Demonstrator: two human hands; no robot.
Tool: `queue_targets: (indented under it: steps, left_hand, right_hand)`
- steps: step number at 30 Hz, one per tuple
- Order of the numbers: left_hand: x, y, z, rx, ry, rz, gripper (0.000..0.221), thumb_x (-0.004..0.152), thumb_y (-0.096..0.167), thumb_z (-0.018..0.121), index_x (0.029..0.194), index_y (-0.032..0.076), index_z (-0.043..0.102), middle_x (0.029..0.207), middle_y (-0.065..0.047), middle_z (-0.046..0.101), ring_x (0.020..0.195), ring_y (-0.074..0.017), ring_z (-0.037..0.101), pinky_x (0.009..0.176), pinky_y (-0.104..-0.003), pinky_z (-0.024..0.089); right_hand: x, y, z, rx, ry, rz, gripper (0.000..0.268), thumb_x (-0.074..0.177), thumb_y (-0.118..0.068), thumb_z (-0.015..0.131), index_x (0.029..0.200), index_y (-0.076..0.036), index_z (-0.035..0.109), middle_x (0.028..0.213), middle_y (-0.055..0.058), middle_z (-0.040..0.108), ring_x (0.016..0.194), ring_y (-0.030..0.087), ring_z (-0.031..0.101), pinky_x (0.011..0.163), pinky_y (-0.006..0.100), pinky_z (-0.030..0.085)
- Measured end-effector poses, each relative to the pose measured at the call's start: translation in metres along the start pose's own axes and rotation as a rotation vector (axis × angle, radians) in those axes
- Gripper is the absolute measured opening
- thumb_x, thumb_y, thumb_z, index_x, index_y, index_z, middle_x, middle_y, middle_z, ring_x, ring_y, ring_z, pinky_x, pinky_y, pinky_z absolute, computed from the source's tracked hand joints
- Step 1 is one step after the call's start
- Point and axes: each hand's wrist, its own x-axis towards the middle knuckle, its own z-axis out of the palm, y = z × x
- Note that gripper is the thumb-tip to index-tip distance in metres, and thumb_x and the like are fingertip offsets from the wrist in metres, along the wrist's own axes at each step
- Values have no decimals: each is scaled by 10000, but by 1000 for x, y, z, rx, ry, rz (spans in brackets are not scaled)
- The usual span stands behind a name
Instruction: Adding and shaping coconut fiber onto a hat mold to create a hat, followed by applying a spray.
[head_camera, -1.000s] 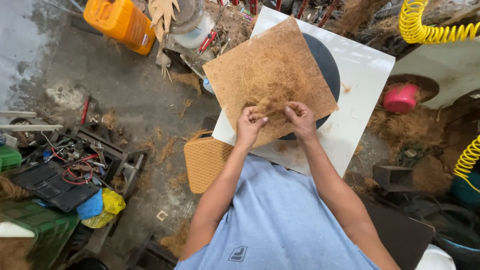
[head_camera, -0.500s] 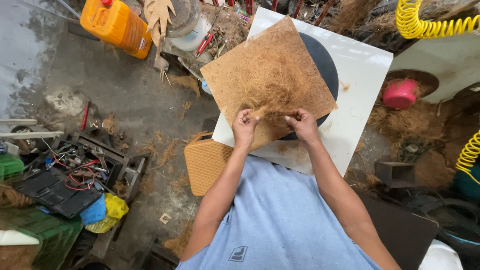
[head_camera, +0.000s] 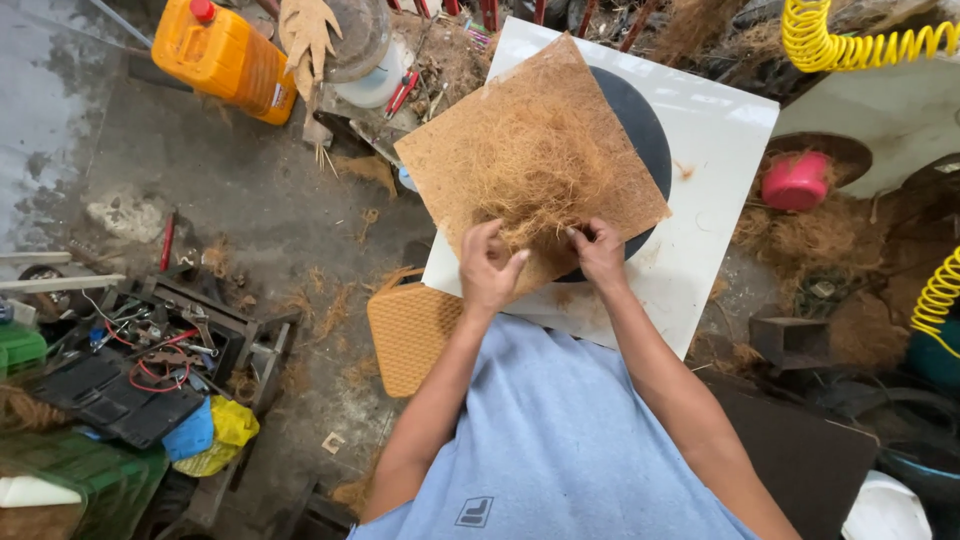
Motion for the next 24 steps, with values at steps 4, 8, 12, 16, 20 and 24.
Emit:
queue_targets:
  steps: [4,8,12,16,20,24]
  left_hand:
    - [30,13,8,-62,-15,-87,77,938,170,698,965,206,761,929,56,641,926,-157,693,841,-312,567]
    - [46,7,3,-294,145,-207,70,914,122,738,965,105,784,722,-59,707,665,-120,669,599,-270,561]
    - [48,-21,5,-376,168,-184,122,902,59,736,1020,64,768,721,-74,717,631,-95,649,575,-235,558]
    - [50,-24,5,-374,171,-149,132,912,46,724,1031,70,778,718,-66,717,635,-81,631,574,-242,553]
    - [50,-26,6,-375,149,-142,94,938,49,700,1019,60,746,676,-46,678,582,-85,612,547,-234,525]
    - [50,-8,-1,-361,153,-78,111,945,29,699,1053,30,726,735,-48,671,628,-94,612,575,-270,516]
  right_hand:
    - [5,1,-1,-56,33,-50,96,890,-167,807,839,-109,750,638,39,641,589,112,597,502,270,465]
    - [3,-4,-3,31,47,7,65,898,-128,780,951,-90,781,719,74,688,649,137,629,579,279,509]
    - [5,3,-1,43,65,10,97,887,-114,791,977,-80,790,728,85,702,646,143,645,581,282,522]
    - [7,5,-11,11,76,18,92,891,-158,797,980,-136,803,736,50,709,653,115,635,578,285,523]
    - [-21,-35,-42,-125,47,-51,443,830,-62,786,1258,-67,674,1113,159,697,1060,318,642,887,464,534]
    - [-46,-113,-58,-292,216,-565,356,876,20,734,1209,-58,637,1157,133,599,1177,417,581,1007,544,470]
